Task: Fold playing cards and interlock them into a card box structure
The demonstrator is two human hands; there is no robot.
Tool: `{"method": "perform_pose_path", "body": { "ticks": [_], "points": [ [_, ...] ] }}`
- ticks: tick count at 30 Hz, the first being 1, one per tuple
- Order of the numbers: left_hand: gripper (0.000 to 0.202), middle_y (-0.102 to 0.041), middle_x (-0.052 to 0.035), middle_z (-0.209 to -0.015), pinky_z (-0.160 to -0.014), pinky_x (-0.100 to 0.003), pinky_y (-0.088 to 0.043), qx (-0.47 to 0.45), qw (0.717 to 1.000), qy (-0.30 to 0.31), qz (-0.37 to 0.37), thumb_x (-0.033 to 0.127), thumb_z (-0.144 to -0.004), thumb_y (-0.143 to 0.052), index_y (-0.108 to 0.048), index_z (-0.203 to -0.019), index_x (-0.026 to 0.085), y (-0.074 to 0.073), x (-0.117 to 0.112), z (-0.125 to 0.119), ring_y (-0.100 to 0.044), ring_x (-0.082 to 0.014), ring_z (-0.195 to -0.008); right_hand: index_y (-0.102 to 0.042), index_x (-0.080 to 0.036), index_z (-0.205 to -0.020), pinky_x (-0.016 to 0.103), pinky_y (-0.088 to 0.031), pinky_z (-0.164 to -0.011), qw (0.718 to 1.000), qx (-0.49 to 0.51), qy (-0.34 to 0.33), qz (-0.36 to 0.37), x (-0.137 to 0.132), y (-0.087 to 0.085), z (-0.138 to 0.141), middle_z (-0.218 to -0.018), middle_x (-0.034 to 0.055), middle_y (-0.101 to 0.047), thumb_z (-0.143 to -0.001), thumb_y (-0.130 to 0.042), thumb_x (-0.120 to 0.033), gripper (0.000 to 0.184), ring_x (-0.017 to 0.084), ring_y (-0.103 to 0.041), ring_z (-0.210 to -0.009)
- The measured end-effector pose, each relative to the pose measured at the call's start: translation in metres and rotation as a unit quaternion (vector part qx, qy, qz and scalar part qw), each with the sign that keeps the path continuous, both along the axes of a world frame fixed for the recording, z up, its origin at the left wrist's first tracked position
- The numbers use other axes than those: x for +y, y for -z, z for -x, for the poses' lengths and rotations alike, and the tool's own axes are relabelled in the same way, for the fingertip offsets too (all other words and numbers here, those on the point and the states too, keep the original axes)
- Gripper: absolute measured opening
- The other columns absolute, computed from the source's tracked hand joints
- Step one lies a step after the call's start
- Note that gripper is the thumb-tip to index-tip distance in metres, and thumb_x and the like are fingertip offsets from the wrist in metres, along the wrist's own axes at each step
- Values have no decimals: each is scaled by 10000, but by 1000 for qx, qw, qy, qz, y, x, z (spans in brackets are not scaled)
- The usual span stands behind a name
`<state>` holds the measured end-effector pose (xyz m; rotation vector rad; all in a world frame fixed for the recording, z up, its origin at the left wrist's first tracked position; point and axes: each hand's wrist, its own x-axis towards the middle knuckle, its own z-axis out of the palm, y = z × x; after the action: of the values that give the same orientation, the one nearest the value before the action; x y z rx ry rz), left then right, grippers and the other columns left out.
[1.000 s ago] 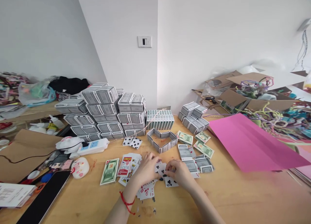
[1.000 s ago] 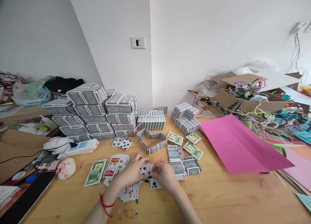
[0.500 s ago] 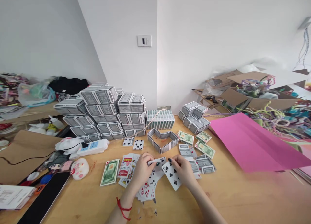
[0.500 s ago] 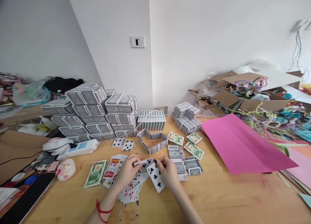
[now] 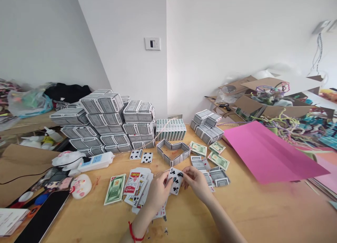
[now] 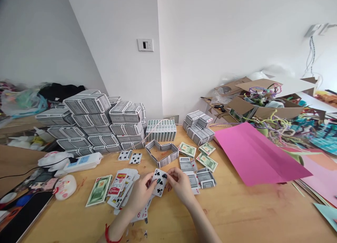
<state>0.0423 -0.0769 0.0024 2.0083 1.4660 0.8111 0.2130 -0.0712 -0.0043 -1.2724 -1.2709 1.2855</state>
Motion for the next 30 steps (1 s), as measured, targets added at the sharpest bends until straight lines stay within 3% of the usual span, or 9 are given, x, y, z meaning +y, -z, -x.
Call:
{"method": "perform_pose_path", "body": {
  "ticks": [2, 5, 8, 10, 15, 18, 22, 27, 30],
  "points": [
    [299, -635, -71, -957, -800, -342, -436, 6, 999, 1, 34, 284, -818, -427, -560, -1075, 209, 4, 1, 0, -569, -229, -913, -545, -195, -759, 276, -442, -505, 989, -120, 82, -41, 4, -4, -19, -657, 30, -622, -724, -527, -484, 292, 165, -568, -545],
    [356, -587, -82, -1056, -878, -385, -397, 36, 999, -25, 11, 256, -801, -446, -523, -1145, 213, 4, 0, -1, -513, -252, -1018, -594, -198, -740, 307, -430, -617, 923, -294, 238, -72, 9, -5, -64, -742, 63, -648, -735, -483, -444, 270, 191, -569, -642],
    [335, -539, -75, -1101, -937, -417, -354, 25, 999, -22, -43, 232, -794, -460, -535, -1120, 231, -1, -4, -10, -461, -253, -1076, -613, -192, -730, 334, -415, -649, 844, -416, 337, 6, 11, 0, -113, -819, 112, -661, -696, -493, -417, 258, 251, -582, -757],
    [320, -528, -67, -1120, -948, -397, -362, -34, 999, 18, -27, 220, -796, -462, -537, -1107, 236, -3, -7, -20, -461, -230, -1088, -613, -188, -699, 341, -411, -628, 817, -461, 337, 76, 10, 8, -138, -825, 143, -662, -644, -541, -446, 274, 284, -586, -789],
    [509, -470, -124, -1254, -907, -360, -428, -232, 956, 100, 150, 200, -750, -532, -416, -1245, 174, 8, 0, -55, -470, -221, -1124, -602, -198, -626, 299, -391, -524, 867, -412, 237, 150, 6, 21, -150, -650, 91, -667, -595, -586, -454, 259, 255, -615, -643],
    [575, -413, -148, -1323, -947, -381, -393, -306, 915, 87, 248, 212, -734, -567, -386, -1276, 145, 14, 11, -71, -412, -247, -1192, -611, -200, -580, 279, -375, -501, 887, -391, 198, 145, 8, 20, -139, -577, 56, -653, -599, -587, -401, 203, 229, -608, -584],
    [529, -422, -149, -1312, -829, -359, -483, -376, 855, 52, 354, 199, -759, -532, -388, -1265, 151, 11, 17, -77, -431, -252, -1174, -597, -191, -511, 252, -349, -446, 923, -324, 145, 150, 10, 14, -123, -454, 11, -596, -579, -605, -355, 178, 190, -566, -485],
    [419, -540, -126, -1124, -653, -308, -548, -417, 827, -41, 376, 180, -735, -558, -457, -1140, 143, 8, 17, -71, -565, -200, -945, -621, -177, -751, 235, -424, -501, 975, -141, 81, 150, 6, 4, -106, -619, -5, -641, -581, -616, -270, 193, 167, -592, -583],
    [251, -614, -53, -836, -573, -269, -549, -427, 815, -36, 391, 231, -731, -585, -533, -960, 143, 7, 16, -68, -592, -122, -672, -597, -182, -853, 209, -406, -479, 989, -34, 14, 142, 1, -4, -103, -669, -23, -619, -578, -635, -235, 284, 136, -569, -572]
  ]
}}
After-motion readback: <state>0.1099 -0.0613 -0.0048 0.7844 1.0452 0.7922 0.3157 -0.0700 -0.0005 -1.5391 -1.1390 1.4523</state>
